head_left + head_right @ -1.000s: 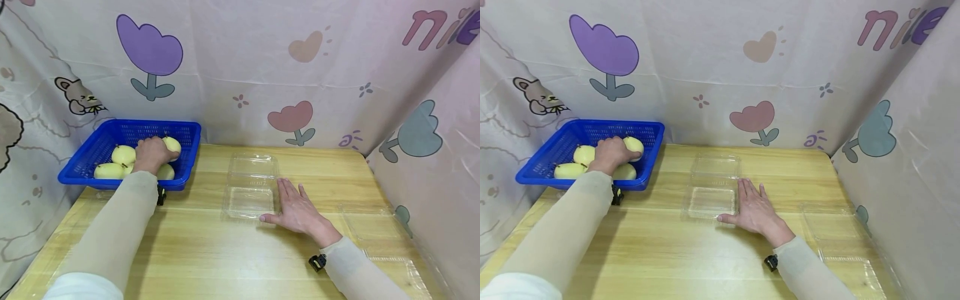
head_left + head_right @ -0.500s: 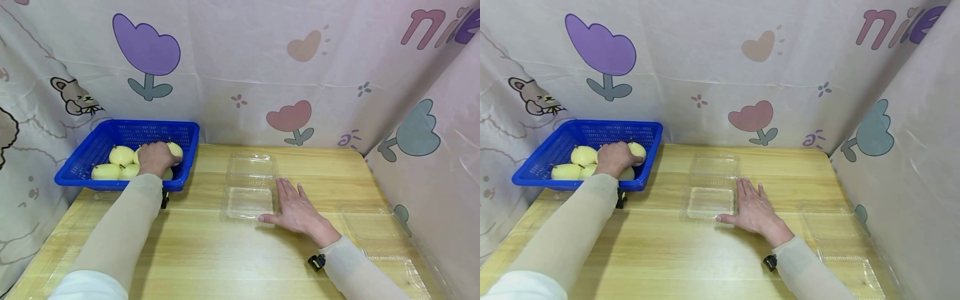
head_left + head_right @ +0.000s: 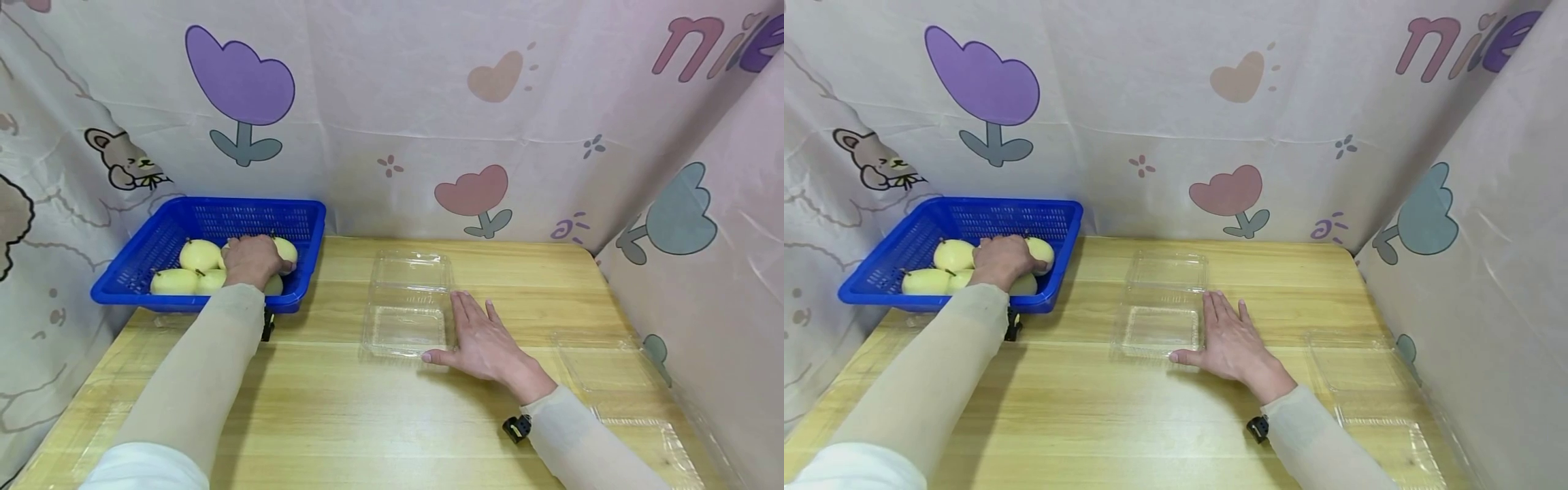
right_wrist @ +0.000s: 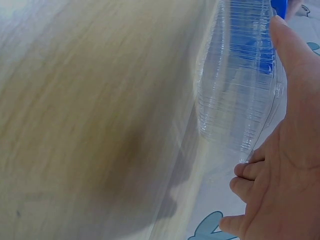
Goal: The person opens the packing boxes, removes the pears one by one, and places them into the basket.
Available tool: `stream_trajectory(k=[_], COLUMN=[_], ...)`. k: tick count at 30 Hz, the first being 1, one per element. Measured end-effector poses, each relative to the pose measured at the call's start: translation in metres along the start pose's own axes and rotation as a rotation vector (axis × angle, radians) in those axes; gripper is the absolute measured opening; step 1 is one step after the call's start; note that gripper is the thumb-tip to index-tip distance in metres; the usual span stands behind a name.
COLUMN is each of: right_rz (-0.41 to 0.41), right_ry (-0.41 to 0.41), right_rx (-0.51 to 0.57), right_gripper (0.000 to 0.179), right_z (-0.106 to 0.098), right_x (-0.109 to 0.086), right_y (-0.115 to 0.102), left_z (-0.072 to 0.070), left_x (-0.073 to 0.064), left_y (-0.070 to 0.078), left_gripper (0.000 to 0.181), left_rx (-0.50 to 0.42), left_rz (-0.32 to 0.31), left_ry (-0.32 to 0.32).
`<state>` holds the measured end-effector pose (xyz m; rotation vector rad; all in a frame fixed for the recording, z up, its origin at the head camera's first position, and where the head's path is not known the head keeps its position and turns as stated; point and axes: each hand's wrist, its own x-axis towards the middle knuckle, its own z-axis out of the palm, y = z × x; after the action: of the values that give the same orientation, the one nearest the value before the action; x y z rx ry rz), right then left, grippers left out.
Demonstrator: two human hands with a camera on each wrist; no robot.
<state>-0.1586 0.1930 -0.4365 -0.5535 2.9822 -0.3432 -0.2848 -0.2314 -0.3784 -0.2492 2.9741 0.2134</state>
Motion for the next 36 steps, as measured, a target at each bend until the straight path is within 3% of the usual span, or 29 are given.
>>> stream_trajectory(k=[9, 20, 30, 33, 36], right_rz=[0.002, 0.000, -0.009, -0.019, -0.027], right_ry=[-0.006, -0.025, -0.043, -0.048, -0.050], right_rx=[0.011, 0.017, 0.046, 0.060, 0.064], right_gripper=[0.137, 0.137, 0.134, 0.131, 0.129], right_z=[-0.001, -0.002, -0.009, -0.011, -0.013], right_x=[0.000, 0.000, 0.000, -0.001, -0.002], right_y=[0.001, 0.003, 0.007, 0.007, 0.007], left_z=[0.000, -0.011, -0.031, -0.035, -0.037], left_x=[-0.001, -0.015, -0.046, -0.059, -0.076], left_y=[0.000, 0.006, 0.018, 0.026, 0.039], left_gripper=[0.073, 0.078, 0.081, 0.084, 0.082], left_rx=[-0.031, -0.050, -0.059, -0.065, -0.075], left_rz=[0.015, 0.016, 0.090, 0.118, 0.155], left_ry=[0.013, -0.002, 0.013, 0.066, 0.162])
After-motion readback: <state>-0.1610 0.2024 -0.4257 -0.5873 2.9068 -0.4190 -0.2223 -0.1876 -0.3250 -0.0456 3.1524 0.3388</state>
